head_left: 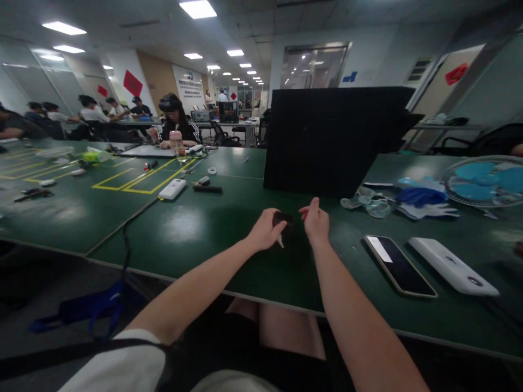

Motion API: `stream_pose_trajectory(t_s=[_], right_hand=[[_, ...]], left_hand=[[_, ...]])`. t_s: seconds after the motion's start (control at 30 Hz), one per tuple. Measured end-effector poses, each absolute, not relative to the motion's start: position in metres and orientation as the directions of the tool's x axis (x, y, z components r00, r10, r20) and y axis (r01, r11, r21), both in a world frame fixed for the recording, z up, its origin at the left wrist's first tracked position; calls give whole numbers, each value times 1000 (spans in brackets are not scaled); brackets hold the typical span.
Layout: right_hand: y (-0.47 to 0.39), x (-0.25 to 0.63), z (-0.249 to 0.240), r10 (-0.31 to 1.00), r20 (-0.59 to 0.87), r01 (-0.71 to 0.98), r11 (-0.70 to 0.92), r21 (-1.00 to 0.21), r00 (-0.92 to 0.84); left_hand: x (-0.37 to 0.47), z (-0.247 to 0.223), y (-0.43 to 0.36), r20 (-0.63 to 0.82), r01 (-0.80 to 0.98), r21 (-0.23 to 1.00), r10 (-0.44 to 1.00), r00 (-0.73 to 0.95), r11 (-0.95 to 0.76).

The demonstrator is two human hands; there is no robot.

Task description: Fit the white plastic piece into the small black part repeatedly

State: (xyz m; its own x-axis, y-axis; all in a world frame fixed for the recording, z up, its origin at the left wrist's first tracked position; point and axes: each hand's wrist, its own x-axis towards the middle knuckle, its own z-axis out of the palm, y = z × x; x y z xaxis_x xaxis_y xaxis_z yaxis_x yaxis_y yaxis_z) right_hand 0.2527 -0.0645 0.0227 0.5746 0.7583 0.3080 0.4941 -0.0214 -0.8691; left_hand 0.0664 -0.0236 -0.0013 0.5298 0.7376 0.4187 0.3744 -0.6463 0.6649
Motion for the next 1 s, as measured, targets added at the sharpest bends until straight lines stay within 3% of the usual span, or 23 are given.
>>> stream_pose_trajectory(t_s=[0.07, 0.13, 0.2, 0.27, 0.37, 0.43, 0.53, 0.67, 0.77, 0.87, 1.0], right_hand=[[-71, 241, 29, 826, 350, 616, 5, -788, 442], [-76, 226, 34, 916, 373, 770, 130, -624, 148], [-78, 213, 34, 942, 320, 837, 255, -485, -102], [-78, 203, 29, 952, 208, 854, 296, -428, -225], [-74, 196, 22, 966, 60, 876, 254, -410, -253], [-71, 196, 18, 968, 41, 883, 244, -400, -249], [-68, 199, 14, 970, 96, 883, 244, -401, -225], [-68, 203, 11, 984, 166, 875, 137, -464, -66], [-68, 199, 12, 956, 291, 850, 170, -498, -21], [-68, 186, 13, 910, 409, 828, 284, -484, -73], [-67, 168, 10, 866, 441, 824, 419, -382, -237]], left_hand=[[41, -1, -9, 490, 347, 735, 811, 320, -582], [13, -3, 5, 495, 350, 775, 850, 180, -526], [-12, -7, 17, 447, 384, 795, 881, 152, -470], [-30, -11, 23, 385, 438, 797, 909, 162, -416], [-38, -13, 24, 354, 495, 772, 916, 188, -400], [-35, -11, 21, 369, 510, 742, 900, 232, -435], [-29, -9, 13, 363, 538, 687, 872, 328, -488], [-29, -9, 6, 317, 559, 633, 838, 444, -535], [-29, -9, 5, 297, 565, 617, 828, 476, -547], [-27, -9, 3, 285, 549, 612, 807, 518, -569], [-24, -9, 0, 279, 500, 614, 761, 586, -611]])
